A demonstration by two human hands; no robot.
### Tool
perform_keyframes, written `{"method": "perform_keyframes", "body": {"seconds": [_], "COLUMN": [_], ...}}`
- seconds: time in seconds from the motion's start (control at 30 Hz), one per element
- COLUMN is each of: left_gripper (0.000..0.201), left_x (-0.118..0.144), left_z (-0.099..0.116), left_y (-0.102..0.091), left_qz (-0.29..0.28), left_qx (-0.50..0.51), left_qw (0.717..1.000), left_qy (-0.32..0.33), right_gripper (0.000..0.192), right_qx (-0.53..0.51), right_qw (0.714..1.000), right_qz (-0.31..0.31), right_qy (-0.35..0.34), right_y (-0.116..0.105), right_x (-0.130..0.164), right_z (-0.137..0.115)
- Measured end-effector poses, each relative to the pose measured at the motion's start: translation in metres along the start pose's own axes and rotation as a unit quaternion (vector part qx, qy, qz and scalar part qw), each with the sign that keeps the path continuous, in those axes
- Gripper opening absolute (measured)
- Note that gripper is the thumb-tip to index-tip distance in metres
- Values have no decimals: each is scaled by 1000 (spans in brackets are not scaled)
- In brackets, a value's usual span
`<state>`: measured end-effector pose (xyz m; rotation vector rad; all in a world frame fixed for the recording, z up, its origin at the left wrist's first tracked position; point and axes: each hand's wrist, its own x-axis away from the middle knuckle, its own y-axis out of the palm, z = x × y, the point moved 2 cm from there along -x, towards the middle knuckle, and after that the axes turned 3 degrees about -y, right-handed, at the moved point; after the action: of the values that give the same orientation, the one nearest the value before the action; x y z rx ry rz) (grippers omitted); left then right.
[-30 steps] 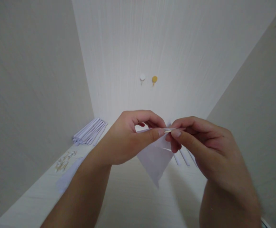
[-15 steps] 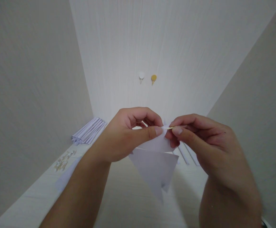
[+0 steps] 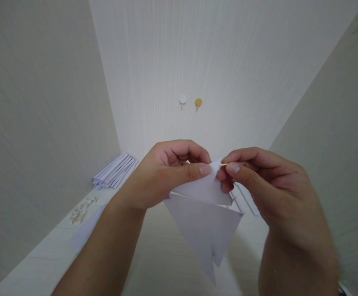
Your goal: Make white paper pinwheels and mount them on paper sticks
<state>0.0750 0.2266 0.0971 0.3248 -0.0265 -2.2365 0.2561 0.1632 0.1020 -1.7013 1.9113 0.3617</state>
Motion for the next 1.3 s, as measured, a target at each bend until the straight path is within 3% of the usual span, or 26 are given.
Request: {"method": "perform_keyframes", "body": {"seconds": [0.67, 1.3], "left_gripper": [9, 21], "left_x": [-2, -2], "left_z": [3, 2], "left_y": [3, 2], "left_qz": [3, -17], "left_qx": [-12, 3], "left_qw": [1000, 1000], "left_qy": [18, 24], "right_gripper": [4, 5], "right_qx": [-11, -10], "right_qw": [1000, 1000], "right_qz": [-15, -8], "right_qy": [-2, -10], "right_y": [2, 3], "right_x": [0, 1], "right_z": [0, 0]}}
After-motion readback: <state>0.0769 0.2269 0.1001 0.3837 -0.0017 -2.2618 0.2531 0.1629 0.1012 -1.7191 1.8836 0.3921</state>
